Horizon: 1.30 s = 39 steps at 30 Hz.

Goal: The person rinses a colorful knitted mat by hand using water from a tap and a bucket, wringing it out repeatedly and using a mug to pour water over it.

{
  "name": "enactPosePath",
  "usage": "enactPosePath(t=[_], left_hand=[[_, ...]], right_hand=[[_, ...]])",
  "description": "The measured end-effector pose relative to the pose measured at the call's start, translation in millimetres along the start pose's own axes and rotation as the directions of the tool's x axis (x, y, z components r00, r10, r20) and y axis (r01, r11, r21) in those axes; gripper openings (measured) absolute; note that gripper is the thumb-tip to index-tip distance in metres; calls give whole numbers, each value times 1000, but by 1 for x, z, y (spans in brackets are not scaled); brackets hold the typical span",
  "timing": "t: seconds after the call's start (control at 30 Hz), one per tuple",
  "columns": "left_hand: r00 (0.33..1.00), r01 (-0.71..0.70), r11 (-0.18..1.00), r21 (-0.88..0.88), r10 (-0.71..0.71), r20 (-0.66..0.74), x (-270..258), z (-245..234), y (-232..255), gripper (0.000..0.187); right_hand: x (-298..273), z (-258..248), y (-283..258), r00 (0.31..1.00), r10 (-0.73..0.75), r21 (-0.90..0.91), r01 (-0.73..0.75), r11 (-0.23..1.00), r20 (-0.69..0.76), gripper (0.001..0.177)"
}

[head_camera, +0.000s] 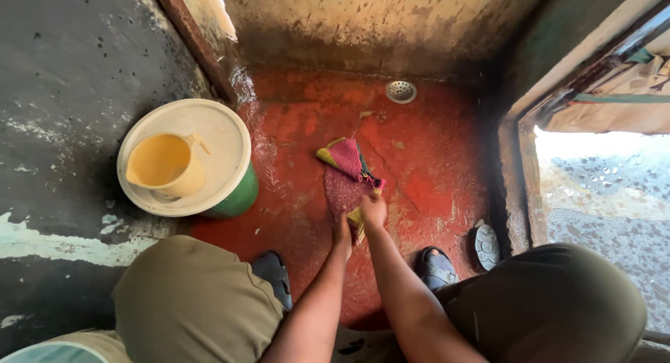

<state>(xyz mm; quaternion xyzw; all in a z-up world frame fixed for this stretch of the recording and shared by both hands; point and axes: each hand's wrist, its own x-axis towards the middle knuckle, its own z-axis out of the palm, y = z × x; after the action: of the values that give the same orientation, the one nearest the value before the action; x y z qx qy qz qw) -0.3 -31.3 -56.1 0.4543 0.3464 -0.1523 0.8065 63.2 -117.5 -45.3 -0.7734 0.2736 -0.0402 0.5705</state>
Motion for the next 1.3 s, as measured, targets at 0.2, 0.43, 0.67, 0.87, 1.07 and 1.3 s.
enactPosePath(t=[0.2, 0.43, 0.67, 0.87, 1.07, 1.3], left_hand=[[993, -37, 932, 360, 74, -88, -10, -17, -15, 70], [843, -379, 602, 703, 538, -6, -15, -19, -7, 49], [249, -761, 38, 648, 939, 238, -43, 20, 87, 24], [30, -706, -365, 607, 841, 541, -125, 121, 189, 49], [313, -857, -250, 451, 444, 839, -201, 203, 220, 70], [-65, -998, -39, -53, 527, 847, -225, 239, 183, 70]], right_hand=[[-34, -13, 29, 648, 749, 498, -698, 514, 136, 47], [-44, 0, 34, 717, 628, 220, -694, 686, 304, 56], [-18, 6, -71, 868, 399, 455, -495, 740, 296, 47], [12, -57, -174, 893, -210, 894, -328, 306, 399, 26], [9, -151, -206, 987, -121, 968, -72, 241, 103, 30], [-10, -244, -232, 952, -144, 862, 307, 403, -271, 27]])
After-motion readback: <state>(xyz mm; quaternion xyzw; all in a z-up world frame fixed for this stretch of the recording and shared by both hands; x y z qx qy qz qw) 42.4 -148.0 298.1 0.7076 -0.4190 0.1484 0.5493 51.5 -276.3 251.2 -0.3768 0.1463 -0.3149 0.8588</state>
